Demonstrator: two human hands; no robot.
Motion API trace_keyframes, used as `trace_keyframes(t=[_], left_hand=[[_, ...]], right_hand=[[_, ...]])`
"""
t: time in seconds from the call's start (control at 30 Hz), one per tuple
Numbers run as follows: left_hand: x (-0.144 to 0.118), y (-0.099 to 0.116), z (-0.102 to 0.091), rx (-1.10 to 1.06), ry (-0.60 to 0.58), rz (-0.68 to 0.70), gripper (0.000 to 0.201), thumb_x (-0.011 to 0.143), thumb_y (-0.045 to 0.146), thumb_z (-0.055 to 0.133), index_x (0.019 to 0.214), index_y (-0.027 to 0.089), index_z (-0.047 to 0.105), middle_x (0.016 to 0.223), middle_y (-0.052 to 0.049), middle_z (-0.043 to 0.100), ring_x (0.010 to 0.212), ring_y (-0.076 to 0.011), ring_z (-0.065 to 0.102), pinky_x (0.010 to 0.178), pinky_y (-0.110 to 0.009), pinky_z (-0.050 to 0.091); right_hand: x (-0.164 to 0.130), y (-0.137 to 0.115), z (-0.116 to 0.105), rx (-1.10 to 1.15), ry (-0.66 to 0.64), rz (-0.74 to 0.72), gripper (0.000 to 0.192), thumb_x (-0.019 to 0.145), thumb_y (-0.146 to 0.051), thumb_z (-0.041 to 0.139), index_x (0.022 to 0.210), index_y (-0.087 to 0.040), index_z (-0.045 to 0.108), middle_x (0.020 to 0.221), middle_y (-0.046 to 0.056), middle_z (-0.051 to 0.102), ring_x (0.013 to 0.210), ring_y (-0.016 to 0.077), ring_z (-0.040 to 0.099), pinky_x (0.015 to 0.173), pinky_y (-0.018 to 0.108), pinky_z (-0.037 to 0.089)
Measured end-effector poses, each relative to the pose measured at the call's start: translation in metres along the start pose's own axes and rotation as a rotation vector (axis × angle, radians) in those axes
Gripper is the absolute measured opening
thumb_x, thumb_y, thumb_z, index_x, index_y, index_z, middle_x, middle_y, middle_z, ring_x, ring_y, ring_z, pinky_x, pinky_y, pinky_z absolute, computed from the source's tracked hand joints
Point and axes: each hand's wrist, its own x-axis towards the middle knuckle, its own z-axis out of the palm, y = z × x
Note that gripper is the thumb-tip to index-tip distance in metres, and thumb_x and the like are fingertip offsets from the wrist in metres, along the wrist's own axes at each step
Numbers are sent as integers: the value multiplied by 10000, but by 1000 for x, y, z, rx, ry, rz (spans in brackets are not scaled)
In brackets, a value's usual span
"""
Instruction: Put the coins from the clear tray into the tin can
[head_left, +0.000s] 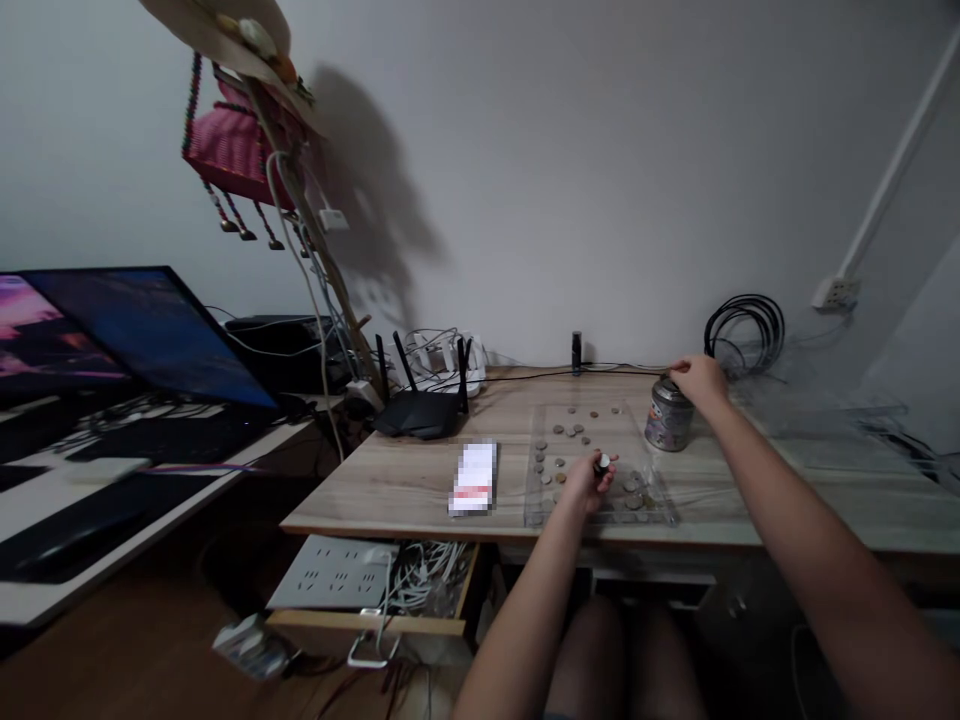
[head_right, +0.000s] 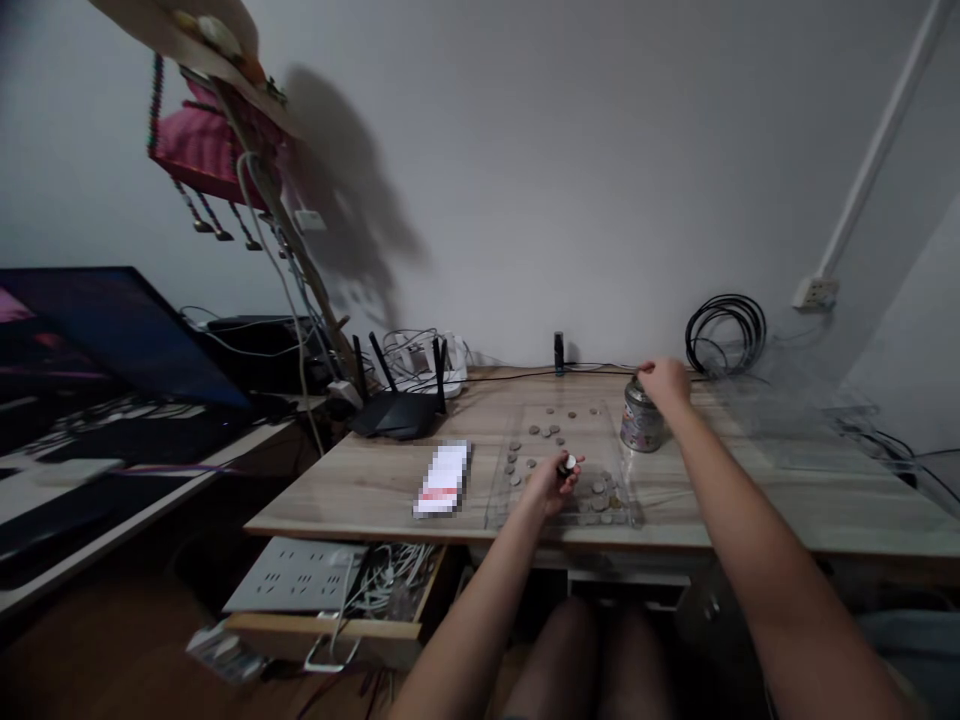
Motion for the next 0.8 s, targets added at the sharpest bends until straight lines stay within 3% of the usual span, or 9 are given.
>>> trace_keyframes(t=[0.1, 0.2, 0.3, 0.33, 0.47, 0.57, 0.63, 0.73, 0.8], left_hand=[[1, -1, 0, 27, 28, 31, 169, 789, 124, 446, 778, 66, 604, 538, -23, 530, 395, -48, 421, 321, -126, 245], [1, -2, 0, 72, 28, 60, 120, 756, 84, 496, 769, 66, 614, 594, -46, 584, 413, -39, 443, 346, -119, 280], [1, -3, 0, 101, 43, 100, 128, 778, 157, 531, 722, 73, 610, 588, -44, 593, 370, -18, 383, 324, -122, 225], [1, -2, 0, 107, 53, 117, 151, 781, 194, 548, 703, 78, 605, 574, -36, 586, 356, -11, 359, 316, -124, 200], [-1, -2, 1, 138, 44, 158, 232, 745, 301, 613, 642, 98, 566, 520, 9, 528, 337, 3, 310, 312, -127, 143], [-3, -1, 3, 175, -1, 144, 273, 744, 345, 613, 633, 105, 547, 511, 26, 497, 335, 5, 297, 313, -127, 122], [-4, 0, 4, 171, -13, 99, 303, 804, 365, 533, 676, 93, 571, 510, 21, 488, 334, 0, 299, 307, -127, 114], [-4, 2, 6, 106, 24, 48, 350, 884, 318, 390, 721, 75, 584, 500, 14, 465, 335, -10, 308, 300, -125, 111], [-4, 3, 6, 74, 42, 32, 336, 889, 284, 376, 719, 75, 577, 500, 9, 458, 343, -15, 324, 298, -123, 114]], right_hand=[[22, 11, -9, -224, -91, 97, 241, 668, -202, 569, 851, -173, 721, 909, 126, 675, 838, 225, 613, 662, 281, 438], [20, 7, -9, -256, -117, 89, 254, 663, -236, 595, 866, -159, 726, 912, 145, 673, 840, 237, 613, 670, 288, 438], [-7, -11, 0, -177, 3, -44, 328, 737, -308, 542, 1000, -185, 696, 964, 127, 672, 868, 224, 603, 703, 288, 430], [-21, -18, 7, -99, -22, -136, 330, 754, -318, 524, 1007, -191, 692, 956, 114, 677, 851, 209, 603, 701, 277, 429], [-85, -42, 46, 321, -546, -471, 291, 750, -336, 522, 869, -154, 715, 751, 66, 694, 689, 163, 602, 634, 244, 438], [-106, -47, 60, 530, -691, -453, 286, 746, -316, 511, 828, -121, 703, 650, 54, 675, 622, 156, 598, 609, 250, 450], [-99, -42, 51, 514, -596, -413, 235, 716, -277, 537, 792, -124, 699, 673, 58, 679, 634, 158, 600, 614, 251, 451], [-61, -24, 18, 285, -179, -277, 200, 716, -229, 537, 816, -161, 698, 782, 67, 685, 727, 171, 604, 658, 260, 441], [-31, -10, -3, 75, 33, -53, 197, 718, -243, 563, 849, -181, 696, 819, 83, 676, 774, 196, 600, 672, 285, 436]])
